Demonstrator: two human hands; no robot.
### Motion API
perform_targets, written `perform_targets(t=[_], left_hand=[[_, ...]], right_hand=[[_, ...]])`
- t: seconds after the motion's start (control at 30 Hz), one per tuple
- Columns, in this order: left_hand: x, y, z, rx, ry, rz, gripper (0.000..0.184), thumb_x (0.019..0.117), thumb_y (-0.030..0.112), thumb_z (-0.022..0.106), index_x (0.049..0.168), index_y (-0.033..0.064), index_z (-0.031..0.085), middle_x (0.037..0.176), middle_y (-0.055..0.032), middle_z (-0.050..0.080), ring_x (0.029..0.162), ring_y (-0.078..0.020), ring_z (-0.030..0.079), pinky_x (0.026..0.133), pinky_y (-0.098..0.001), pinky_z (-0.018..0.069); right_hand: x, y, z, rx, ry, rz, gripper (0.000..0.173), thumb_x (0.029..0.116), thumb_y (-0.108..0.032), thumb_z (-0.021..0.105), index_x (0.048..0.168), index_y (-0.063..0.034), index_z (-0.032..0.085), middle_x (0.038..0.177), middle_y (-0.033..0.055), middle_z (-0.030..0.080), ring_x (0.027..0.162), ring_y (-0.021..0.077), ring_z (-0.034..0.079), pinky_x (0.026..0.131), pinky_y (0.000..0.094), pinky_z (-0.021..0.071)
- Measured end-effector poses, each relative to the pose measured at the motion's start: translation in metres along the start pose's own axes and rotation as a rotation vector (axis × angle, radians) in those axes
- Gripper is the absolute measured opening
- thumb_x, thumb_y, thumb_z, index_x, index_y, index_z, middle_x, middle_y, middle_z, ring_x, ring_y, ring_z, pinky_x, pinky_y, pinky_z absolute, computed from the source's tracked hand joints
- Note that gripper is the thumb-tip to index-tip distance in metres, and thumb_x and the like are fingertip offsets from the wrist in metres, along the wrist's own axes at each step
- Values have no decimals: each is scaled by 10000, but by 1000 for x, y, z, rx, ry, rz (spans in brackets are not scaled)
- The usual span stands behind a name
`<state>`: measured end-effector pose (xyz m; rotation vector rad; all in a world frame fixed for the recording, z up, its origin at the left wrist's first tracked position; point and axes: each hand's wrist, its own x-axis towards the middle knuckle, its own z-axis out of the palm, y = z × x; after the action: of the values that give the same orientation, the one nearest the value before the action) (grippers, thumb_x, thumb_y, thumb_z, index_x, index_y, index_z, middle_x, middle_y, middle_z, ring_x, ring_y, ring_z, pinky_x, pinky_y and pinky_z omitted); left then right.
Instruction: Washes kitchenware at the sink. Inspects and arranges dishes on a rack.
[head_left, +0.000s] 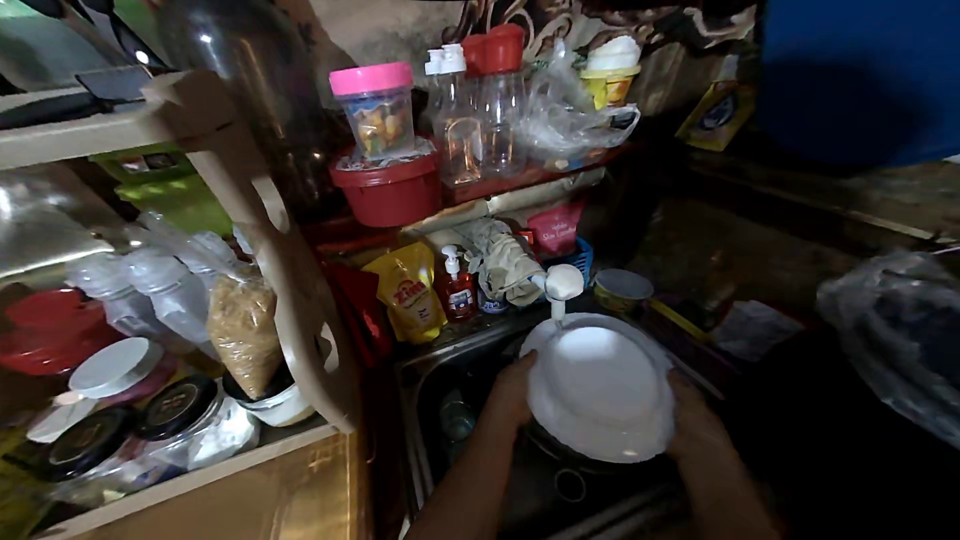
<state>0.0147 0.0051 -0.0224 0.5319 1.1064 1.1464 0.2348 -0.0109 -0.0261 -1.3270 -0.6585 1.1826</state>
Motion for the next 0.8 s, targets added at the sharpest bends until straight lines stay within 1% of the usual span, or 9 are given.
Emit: perform_targets(t=[0.17,0.27,0.37,0.47,0.53,0.6,0.67,0.73,0.8], left_hand=[[-42,37,-10,119,239,77,467,1042,442,560,1240,30,655,1087,-180,706,979,-278,692,864,-472,577],[-69,58,-12,147,299,144,355,1040,312,607,1178,-14,641,940,-159,698,815,-226,694,747,-386,593],[-97,68,-20,160,320,227,282,1030,196,626,1185,-40,624,949,-155,705,824,-201,706,760,-353,602],[-123,69,-29,136,333,285,232,1033,144,608,1166,-45,634,963,-149,716,846,-187,718,778,-340,612],[-139,68,-37,131,337,302,226,1033,117,600,1187,-46,629,996,-146,715,878,-176,718,803,-330,610],[-152,66,-47,151,353,315,235,1027,104,603,1205,-46,630,1019,-143,722,902,-167,723,823,-320,612],[-164,65,-55,201,373,334,228,1024,101,606,1199,-41,636,1006,-124,726,887,-147,723,809,-302,613],[-169,61,-62,238,373,368,222,1019,106,612,1186,-38,646,991,-115,734,873,-143,729,801,-303,622],[-173,57,-65,255,372,391,208,1021,108,608,1166,-34,654,975,-112,735,862,-143,729,794,-306,622]], right_hand=[[-7,31,43,-157,-10,69,447,1104,-346,442,1387,-22,562,1268,141,660,1123,195,652,970,417,551],[-9,34,76,-370,-11,176,446,1078,-362,518,1273,19,642,1210,199,677,1094,278,659,961,492,530],[-8,27,102,-528,-212,237,411,1092,-322,497,1271,17,644,1220,211,664,1102,303,641,961,515,512],[5,16,124,-490,-337,260,303,1082,-228,505,1154,25,656,969,127,678,817,189,649,748,377,559],[12,-4,128,-563,-450,238,306,1100,-190,455,1244,23,619,1035,136,683,856,184,666,777,351,566],[12,-32,130,-775,-474,172,334,1102,-195,469,1332,12,593,1196,194,668,1000,255,676,881,417,553],[13,-63,128,-977,-459,23,333,1086,-176,505,1345,22,571,1204,248,638,1004,326,645,888,491,521],[14,-96,122,-1086,-447,-309,372,1003,-110,644,1342,33,585,1204,286,654,1064,429,659,941,621,514],[1,-131,123,-1078,-518,-580,633,924,-38,736,1499,-30,472,1383,283,581,1226,475,597,1027,672,465]])
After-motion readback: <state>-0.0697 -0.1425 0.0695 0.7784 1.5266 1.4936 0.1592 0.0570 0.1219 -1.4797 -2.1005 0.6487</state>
